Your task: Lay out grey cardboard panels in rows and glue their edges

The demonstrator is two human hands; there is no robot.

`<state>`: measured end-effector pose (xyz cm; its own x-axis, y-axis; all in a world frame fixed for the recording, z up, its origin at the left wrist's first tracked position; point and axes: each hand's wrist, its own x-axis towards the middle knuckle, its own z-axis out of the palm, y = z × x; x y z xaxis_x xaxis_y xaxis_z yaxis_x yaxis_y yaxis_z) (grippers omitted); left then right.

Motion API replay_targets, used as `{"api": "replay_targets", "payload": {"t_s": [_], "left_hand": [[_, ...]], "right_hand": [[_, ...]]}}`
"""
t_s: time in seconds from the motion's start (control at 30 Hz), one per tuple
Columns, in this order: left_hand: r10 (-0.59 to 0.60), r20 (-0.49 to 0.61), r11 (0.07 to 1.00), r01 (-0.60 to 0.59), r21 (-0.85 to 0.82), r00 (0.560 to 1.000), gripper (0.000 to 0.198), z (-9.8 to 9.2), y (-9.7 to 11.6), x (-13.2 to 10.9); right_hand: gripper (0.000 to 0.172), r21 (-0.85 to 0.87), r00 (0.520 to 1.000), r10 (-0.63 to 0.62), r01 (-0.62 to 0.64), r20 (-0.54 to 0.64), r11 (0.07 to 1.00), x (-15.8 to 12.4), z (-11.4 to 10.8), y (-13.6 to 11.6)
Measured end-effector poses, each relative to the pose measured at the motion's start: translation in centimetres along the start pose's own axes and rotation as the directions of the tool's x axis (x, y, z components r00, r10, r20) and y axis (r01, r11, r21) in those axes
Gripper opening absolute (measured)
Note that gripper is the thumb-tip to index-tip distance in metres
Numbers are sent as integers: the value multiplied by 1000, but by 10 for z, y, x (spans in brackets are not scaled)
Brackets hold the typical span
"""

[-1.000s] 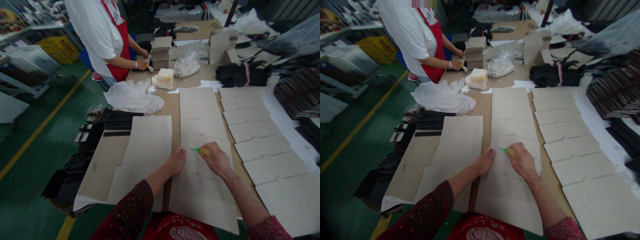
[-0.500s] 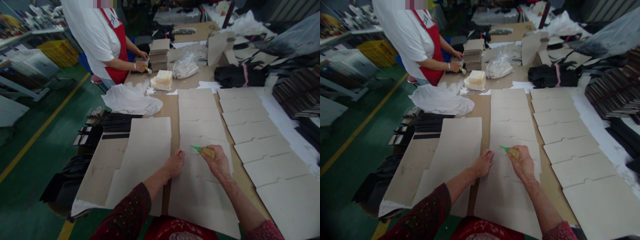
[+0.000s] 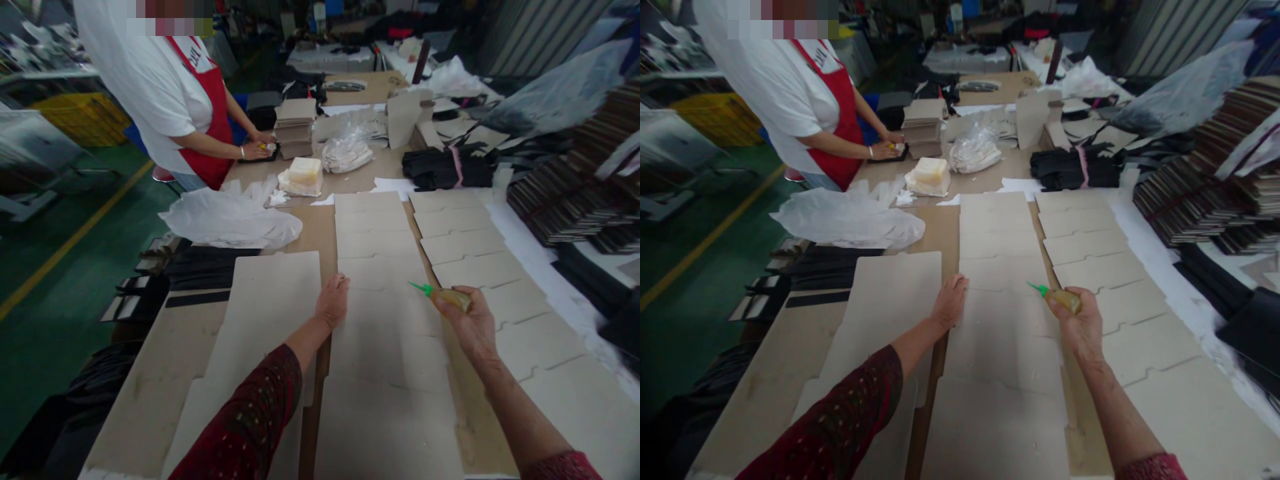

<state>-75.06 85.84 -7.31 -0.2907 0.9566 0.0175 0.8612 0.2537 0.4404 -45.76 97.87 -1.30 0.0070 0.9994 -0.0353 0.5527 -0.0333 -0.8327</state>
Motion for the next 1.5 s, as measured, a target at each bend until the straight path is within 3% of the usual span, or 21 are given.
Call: {"api": "replay_targets", "payload": {"t_s": [0.1,0.23,0.47,0.67,0.8,1.13,1.27,1.4,1.5], "left_hand": [[-81,-60,997,81,6,995,35,16,-3,12],[-164,-143,986,166,5,976,33,30,-3,10],[-117,-166,993,117,-13,979,35,30,-6,10],[-103,-184,995,104,-6,977,34,32,-6,9],[-100,-193,995,101,-4,976,34,31,-4,9],[-89,-194,996,90,-5,977,33,30,-4,9],[-88,-189,996,89,-6,978,34,31,-4,9],[-94,-183,996,94,-11,979,38,29,-3,9],[-97,-175,995,96,-12,980,38,27,-1,9]], "right_hand": [[57,-50,996,-83,84,34,995,17,4,2],[52,-163,983,-147,164,112,973,30,10,5],[49,-283,957,-195,252,217,925,45,14,3],[30,-464,869,-349,486,351,741,56,9,-18],[29,-523,846,-342,524,408,672,60,4,-25],[44,-318,895,-266,385,359,866,63,-4,-7],[45,-279,893,-285,389,348,878,63,2,-6],[43,-347,902,-291,397,318,850,65,5,-7],[46,-321,925,-287,359,250,876,63,5,-9]]}}
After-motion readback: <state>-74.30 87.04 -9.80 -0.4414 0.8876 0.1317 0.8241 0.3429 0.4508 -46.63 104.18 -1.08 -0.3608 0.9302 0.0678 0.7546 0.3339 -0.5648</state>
